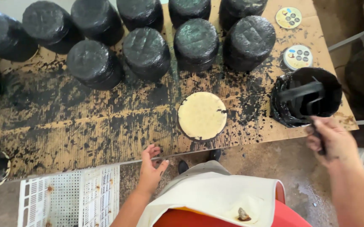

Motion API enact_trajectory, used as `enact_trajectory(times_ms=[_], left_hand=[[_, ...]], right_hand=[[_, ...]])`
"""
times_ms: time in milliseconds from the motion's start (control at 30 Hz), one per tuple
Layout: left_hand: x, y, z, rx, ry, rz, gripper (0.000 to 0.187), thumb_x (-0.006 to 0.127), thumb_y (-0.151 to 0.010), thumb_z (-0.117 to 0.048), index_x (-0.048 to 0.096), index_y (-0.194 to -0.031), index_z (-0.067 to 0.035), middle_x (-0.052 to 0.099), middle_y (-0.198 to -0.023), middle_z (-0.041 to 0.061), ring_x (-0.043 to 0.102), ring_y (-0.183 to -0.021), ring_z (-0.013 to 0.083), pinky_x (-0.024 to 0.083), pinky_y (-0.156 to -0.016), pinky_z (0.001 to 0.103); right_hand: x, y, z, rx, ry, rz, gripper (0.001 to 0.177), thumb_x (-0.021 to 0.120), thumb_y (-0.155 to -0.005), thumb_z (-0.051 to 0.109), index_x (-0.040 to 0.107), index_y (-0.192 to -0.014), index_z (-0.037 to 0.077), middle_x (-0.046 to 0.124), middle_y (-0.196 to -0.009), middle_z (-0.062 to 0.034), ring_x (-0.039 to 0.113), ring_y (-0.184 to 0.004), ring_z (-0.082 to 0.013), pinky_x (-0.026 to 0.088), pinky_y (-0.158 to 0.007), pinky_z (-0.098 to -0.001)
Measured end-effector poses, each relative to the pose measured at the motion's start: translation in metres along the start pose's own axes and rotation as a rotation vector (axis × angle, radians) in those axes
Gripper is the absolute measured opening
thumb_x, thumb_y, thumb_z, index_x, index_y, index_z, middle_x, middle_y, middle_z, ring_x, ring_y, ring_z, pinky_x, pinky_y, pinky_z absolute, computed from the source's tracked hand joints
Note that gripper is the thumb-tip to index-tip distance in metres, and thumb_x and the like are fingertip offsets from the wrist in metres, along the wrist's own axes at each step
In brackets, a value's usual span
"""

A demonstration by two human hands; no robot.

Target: Applying black wax and labels to cheese wheels on a workbench

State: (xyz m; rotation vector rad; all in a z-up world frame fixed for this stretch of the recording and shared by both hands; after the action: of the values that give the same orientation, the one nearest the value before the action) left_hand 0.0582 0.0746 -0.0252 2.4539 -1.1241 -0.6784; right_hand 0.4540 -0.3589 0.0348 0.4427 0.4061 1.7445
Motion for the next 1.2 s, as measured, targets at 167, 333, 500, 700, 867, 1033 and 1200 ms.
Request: enact_trajectory(times_ms=[167, 333, 500, 700, 867, 1033, 1200], left_hand=[[0.007, -0.007, 0.013, 0.020, 0.021, 0.095, 0.071, 0.070, -0.091, -0.022, 0.034, -0.152, -0.013, 0.051, -0.144, 0.009, 0.049, -0.139, 0.0223, 0.044, -0.108, 0.040], [0.005, -0.006, 0.014, 0.014, -0.003, 0.139, 0.069, 0.070, -0.090, -0.025, 0.036, -0.149, -0.015, 0.055, -0.142, 0.007, 0.054, -0.134, 0.0206, 0.045, -0.103, 0.041], [-0.004, -0.011, 0.042, 0.061, 0.131, 0.099, 0.076, 0.083, -0.085, -0.015, 0.038, -0.146, -0.008, 0.061, -0.135, 0.014, 0.060, -0.130, 0.0293, 0.054, -0.100, 0.037], [-0.017, -0.002, 0.041, -0.003, 0.162, 0.130, 0.066, 0.070, -0.091, -0.018, 0.036, -0.147, -0.012, 0.056, -0.138, 0.009, 0.056, -0.130, 0.0208, 0.049, -0.104, 0.037], [-0.014, 0.005, 0.022, -0.085, 0.080, 0.188, 0.068, 0.069, -0.092, -0.021, 0.034, -0.149, -0.013, 0.056, -0.141, 0.008, 0.055, -0.132, 0.0216, 0.045, -0.107, 0.040], [-0.018, 0.000, 0.027, -0.006, 0.080, 0.237, 0.064, 0.068, -0.093, -0.024, 0.036, -0.147, -0.013, 0.055, -0.138, 0.007, 0.055, -0.128, 0.0203, 0.046, -0.103, 0.039], [-0.030, 0.000, 0.046, -0.029, 0.122, 0.214, 0.066, 0.069, -0.093, -0.021, 0.034, -0.148, -0.011, 0.055, -0.137, 0.009, 0.056, -0.127, 0.0217, 0.049, -0.106, 0.038]], right_hand=[[0.132, 0.038, -0.032, 0.165, 0.008, 0.322, 0.016, 0.064, -0.094, 0.015, 0.064, -0.110, 0.011, 0.053, -0.074, -0.0072, 0.039, -0.049, -0.0127, 0.021, -0.039, -0.0233], [0.243, 0.051, -0.007, 0.248, 0.291, 0.213, 0.019, 0.052, -0.105, 0.005, 0.061, -0.120, -0.003, 0.054, -0.071, -0.0103, 0.043, -0.052, -0.0152, 0.032, -0.043, -0.0281], [0.216, 0.031, -0.023, 0.018, 0.167, 0.242, 0.011, 0.066, -0.095, 0.006, 0.067, -0.106, 0.004, 0.053, -0.061, -0.0166, 0.039, -0.042, -0.0147, 0.029, -0.030, -0.0249], [0.169, 0.042, -0.040, 0.205, 0.310, 0.261, 0.014, 0.057, -0.101, 0.007, 0.059, -0.113, -0.001, 0.048, -0.069, -0.0142, 0.042, -0.052, -0.0187, 0.027, -0.039, -0.0298], [0.270, 0.073, 0.009, 0.272, 0.532, 0.200, 0.025, 0.055, -0.105, 0.008, 0.064, -0.127, -0.001, 0.056, -0.074, -0.0081, 0.047, -0.057, -0.0140, 0.037, -0.048, -0.0262], [0.239, 0.085, 0.003, 0.244, 0.681, 0.138, 0.028, 0.060, -0.104, 0.015, 0.067, -0.129, 0.005, 0.058, -0.065, -0.0101, 0.043, -0.048, -0.0170, 0.027, -0.041, -0.0292], [0.199, 0.071, -0.038, 0.118, 0.443, 0.275, 0.010, 0.054, -0.104, 0.007, 0.059, -0.106, -0.001, 0.043, -0.063, -0.0117, 0.037, -0.048, -0.0183, 0.025, -0.041, -0.0290]])
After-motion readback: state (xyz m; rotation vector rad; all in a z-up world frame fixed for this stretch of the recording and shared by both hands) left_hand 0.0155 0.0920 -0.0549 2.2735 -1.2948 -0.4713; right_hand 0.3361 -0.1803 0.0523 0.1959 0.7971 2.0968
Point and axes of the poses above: each hand's wrist, its own y-axis away from the middle knuckle, its own x-axis out of the palm, z = x × y, the point moved 9 cm from there along -y, towards the middle knuckle
